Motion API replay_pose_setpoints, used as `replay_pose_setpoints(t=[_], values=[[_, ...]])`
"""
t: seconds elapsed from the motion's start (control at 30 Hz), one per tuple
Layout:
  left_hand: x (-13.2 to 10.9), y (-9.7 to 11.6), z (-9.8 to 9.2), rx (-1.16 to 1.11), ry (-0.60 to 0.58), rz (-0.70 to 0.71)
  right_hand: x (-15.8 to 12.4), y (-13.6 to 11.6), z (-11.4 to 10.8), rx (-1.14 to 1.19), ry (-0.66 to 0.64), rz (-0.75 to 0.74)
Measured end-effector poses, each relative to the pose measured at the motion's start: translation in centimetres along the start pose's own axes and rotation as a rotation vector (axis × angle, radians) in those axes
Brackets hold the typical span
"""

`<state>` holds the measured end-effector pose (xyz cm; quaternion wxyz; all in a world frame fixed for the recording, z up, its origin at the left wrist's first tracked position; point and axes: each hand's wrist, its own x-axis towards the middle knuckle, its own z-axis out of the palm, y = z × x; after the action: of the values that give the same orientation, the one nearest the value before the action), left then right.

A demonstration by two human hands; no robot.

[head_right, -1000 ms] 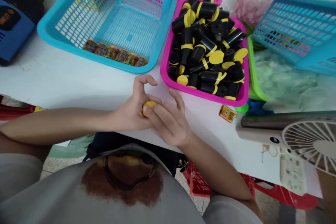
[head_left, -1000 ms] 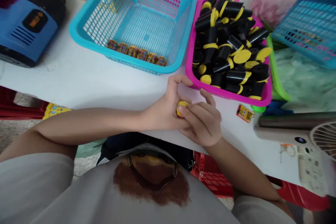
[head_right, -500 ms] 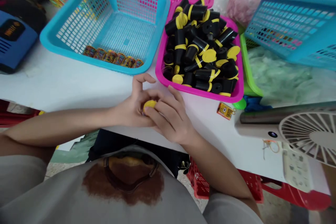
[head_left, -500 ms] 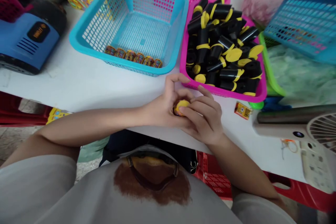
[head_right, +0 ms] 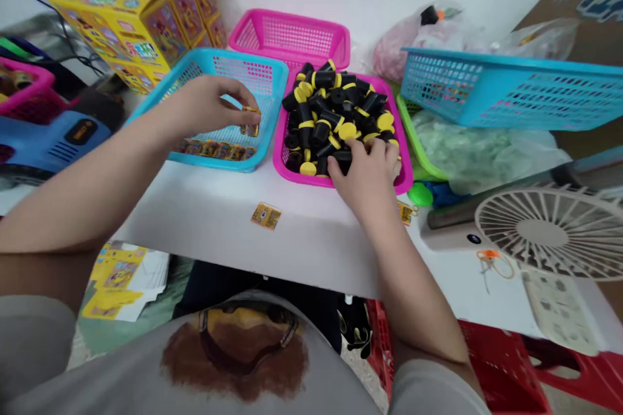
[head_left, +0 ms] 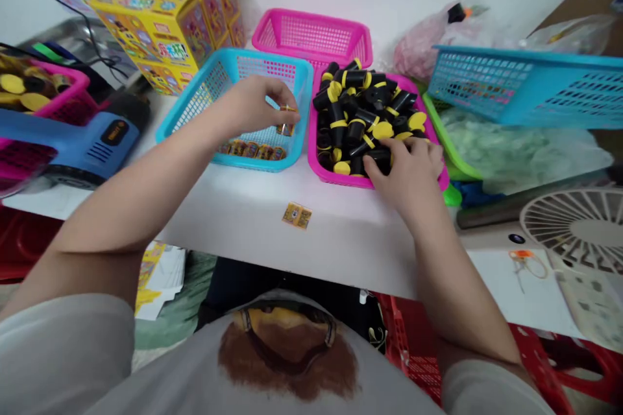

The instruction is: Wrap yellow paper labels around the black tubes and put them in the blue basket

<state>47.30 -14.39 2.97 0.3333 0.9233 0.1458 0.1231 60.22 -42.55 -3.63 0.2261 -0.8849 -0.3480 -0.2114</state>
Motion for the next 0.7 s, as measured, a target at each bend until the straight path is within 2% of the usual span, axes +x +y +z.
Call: replay_pose_setpoints(t=[0.07, 0.17, 0.37, 0.43, 0.47, 0.53, 0.6, 0.63, 0.67, 0.7], values=[[2.3, -1.0, 0.1, 0.188, -0.048, -0.113, 0.1, 0.7, 0.5, 0.042, -0.036, 0.013], [3.9, -2.3, 1.2, 0.346, -0.105, -0.213, -0.4, 1.1, 1.0, 0.168, 0.018, -0.049], [4.2, -3.5, 3.0, 0.253, -0.380, -0.392, -1.7, 0.7, 1.0, 0.275, 0.159, -0.101], [4.1, -3.3, 2.7, 0.218, -0.393, -0.398, -1.8, 0.7, 0.8, 0.289, 0.210, -0.105], [3.8, -2.9, 2.4, 0.224, -0.353, -0.376, -1.8, 0.8, 0.7, 0.298, 0.231, -0.097], [2.4, -1.8, 1.6, 0.251, -0.151, -0.251, -1.8, 0.9, 0.5, 0.313, 0.261, -0.075], [-0.5, -0.4, 1.2, 0.256, 0.129, -0.014, -1.7, 1.1, 0.6, 0.324, 0.278, -0.065], [-2.6, 0.2, 1.5, 0.230, 0.196, 0.126, -1.6, 1.1, 0.8, 0.325, 0.281, -0.069], [-5.0, 0.8, 2.1, 0.227, 0.189, 0.266, -1.5, 1.0, 0.9, 0.322, 0.281, -0.077], [-7.6, 1.2, 3.0, 0.229, 0.071, 0.403, -1.5, 0.7, 1.0, 0.313, 0.280, -0.085]])
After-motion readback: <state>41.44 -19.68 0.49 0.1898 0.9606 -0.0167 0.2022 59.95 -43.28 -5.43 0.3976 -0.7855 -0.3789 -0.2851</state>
